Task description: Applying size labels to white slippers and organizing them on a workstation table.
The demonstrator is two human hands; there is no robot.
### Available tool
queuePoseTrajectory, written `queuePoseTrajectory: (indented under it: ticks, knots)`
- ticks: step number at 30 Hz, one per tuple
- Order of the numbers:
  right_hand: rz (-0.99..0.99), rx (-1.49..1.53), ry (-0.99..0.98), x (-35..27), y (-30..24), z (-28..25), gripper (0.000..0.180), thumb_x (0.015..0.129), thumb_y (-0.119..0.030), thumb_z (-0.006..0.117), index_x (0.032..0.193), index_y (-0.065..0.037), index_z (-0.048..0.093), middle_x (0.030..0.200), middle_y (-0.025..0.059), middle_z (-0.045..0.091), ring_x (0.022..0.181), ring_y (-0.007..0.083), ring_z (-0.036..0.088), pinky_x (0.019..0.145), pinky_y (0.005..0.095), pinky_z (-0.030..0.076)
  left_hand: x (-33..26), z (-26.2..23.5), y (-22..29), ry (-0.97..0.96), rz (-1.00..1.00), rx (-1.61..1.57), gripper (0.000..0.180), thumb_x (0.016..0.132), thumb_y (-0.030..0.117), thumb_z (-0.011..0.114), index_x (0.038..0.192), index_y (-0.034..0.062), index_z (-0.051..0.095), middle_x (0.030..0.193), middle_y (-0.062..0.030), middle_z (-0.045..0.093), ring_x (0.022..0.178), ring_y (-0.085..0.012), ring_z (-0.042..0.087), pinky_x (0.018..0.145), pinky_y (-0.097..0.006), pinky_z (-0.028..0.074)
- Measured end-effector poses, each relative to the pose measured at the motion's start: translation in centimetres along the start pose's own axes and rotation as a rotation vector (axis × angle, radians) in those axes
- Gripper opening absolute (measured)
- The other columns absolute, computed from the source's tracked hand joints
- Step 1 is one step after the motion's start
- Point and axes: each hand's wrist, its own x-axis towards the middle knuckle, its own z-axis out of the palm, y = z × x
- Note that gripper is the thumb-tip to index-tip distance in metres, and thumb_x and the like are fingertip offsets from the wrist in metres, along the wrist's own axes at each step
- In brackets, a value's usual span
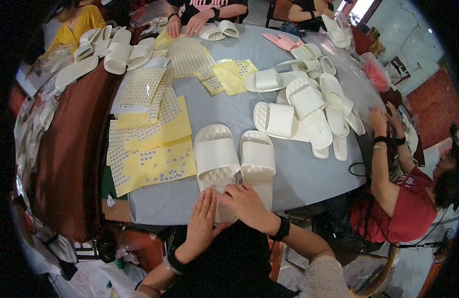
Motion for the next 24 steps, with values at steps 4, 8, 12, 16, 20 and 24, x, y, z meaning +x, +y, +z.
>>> queuePoseTrajectory:
  ticks: [4,8,12,16,20,24]
  knots:
    - [-0.029,-0.130,0.003,0.0,0.0,0.9,0.010,0.076,-0.014,0.057,0.085,-0.009,0.055,0.087,0.0057,0.050,0.085,0.0226,0.051,0.074,0.0335,0.040,-0.1,-0.1,0.1,-0.038,-0.007,0.010,0.089,0.071,0.034,0.072,0.140,0.0007,0.028,0.148,-0.0161,0.022,0.137,-0.0306,0.023,0.105,-0.046,0.030]
    - [0.008,-0.059,-0.003,0.2,0.5,2.0,0.010,0.079,-0.010,0.052,0.088,-0.005,0.053,0.086,0.0099,0.051,0.084,0.0234,0.054,0.070,0.0359,0.042,-0.1,-0.1,0.0,-0.035,-0.022,0.010,0.088,0.071,0.035,0.072,0.140,0.0005,0.028,0.148,-0.0160,0.023,0.137,-0.0308,0.024,0.105,-0.045,0.030]
    - [0.239,0.368,0.047,0.7,0.4,0.5,0.008,0.086,-0.009,0.050,0.088,-0.002,0.050,0.085,0.0134,0.051,0.081,0.0269,0.054,0.068,0.0387,0.042,0.0,-0.3,0.0,-0.029,0.003,-0.005,0.087,0.073,0.033,0.072,0.138,-0.0034,0.028,0.146,-0.0207,0.024,0.136,-0.0352,0.025,0.104,-0.047,0.030]
    - [0.415,0.727,-0.248,1.3,-1.0,-4.0,0.008,0.090,-0.008,0.049,0.090,-0.001,0.046,0.083,0.0135,0.049,0.076,0.0292,0.050,0.069,0.0358,0.041,0.1,-1.1,-0.3,-0.067,0.007,-0.037,0.080,0.076,0.032,0.069,0.137,-0.0027,0.030,0.146,-0.0195,0.025,0.135,-0.0347,0.027,0.104,-0.047,0.031]
    - [0.158,0.503,-0.190,5.1,-2.3,-5.1,0.009,0.089,-0.009,0.050,0.092,-0.002,0.046,0.088,0.0144,0.050,0.081,0.0343,0.051,0.071,0.0399,0.041,0.1,-2.5,-1.7,0.020,0.041,-0.086,0.055,0.078,0.022,0.067,0.123,-0.0031,0.047,0.134,-0.0199,0.041,0.127,-0.0348,0.039,0.102,-0.047,0.033]
    - [0.064,0.339,-0.070,11.1,-3.2,-1.0,0.007,0.085,-0.006,0.052,0.090,-0.003,0.047,0.088,0.0127,0.049,0.081,0.0320,0.051,0.071,0.0389,0.039,0.7,-4.3,-4.1,0.197,-0.130,0.039,0.045,0.079,0.019,0.066,0.117,0.0005,0.052,0.127,-0.0172,0.048,0.123,-0.0358,0.042,0.098,-0.051,0.035]
